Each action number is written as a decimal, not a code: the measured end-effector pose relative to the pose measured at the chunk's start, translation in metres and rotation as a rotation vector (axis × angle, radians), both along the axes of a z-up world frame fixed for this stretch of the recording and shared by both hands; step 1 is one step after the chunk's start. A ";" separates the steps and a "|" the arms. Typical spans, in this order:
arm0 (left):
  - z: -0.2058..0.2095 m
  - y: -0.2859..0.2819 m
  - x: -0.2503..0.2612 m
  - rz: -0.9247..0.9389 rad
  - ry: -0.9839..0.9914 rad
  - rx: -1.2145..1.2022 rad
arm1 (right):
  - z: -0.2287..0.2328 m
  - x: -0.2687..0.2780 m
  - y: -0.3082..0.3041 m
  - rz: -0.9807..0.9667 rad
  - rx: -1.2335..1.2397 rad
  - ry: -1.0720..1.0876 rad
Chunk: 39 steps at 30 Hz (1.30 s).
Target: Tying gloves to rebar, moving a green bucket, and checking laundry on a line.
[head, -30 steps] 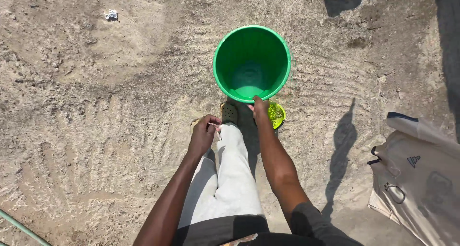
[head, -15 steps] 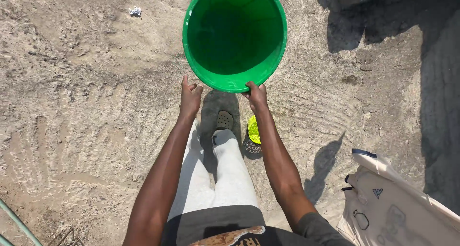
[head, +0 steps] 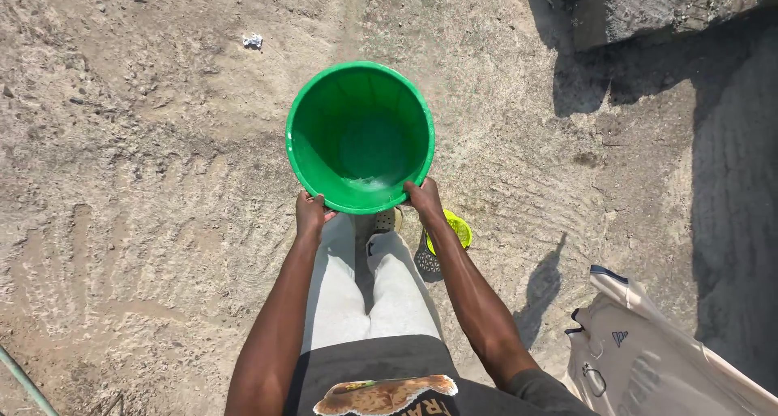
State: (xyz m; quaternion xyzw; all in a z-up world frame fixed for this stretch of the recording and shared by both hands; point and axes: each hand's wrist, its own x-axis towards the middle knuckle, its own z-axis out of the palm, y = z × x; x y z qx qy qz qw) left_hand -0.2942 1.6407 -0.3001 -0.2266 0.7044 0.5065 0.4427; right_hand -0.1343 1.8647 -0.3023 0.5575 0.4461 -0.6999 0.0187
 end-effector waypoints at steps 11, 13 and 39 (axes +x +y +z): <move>0.024 -0.003 -0.105 0.172 0.113 0.189 | 0.004 -0.118 0.007 0.076 -0.050 0.004; 0.039 0.005 -0.125 0.119 0.175 0.193 | 0.008 -0.136 0.011 0.091 -0.058 -0.021; 0.210 0.419 -0.269 -0.053 0.408 0.419 | 0.047 -0.287 0.340 -0.054 0.033 0.067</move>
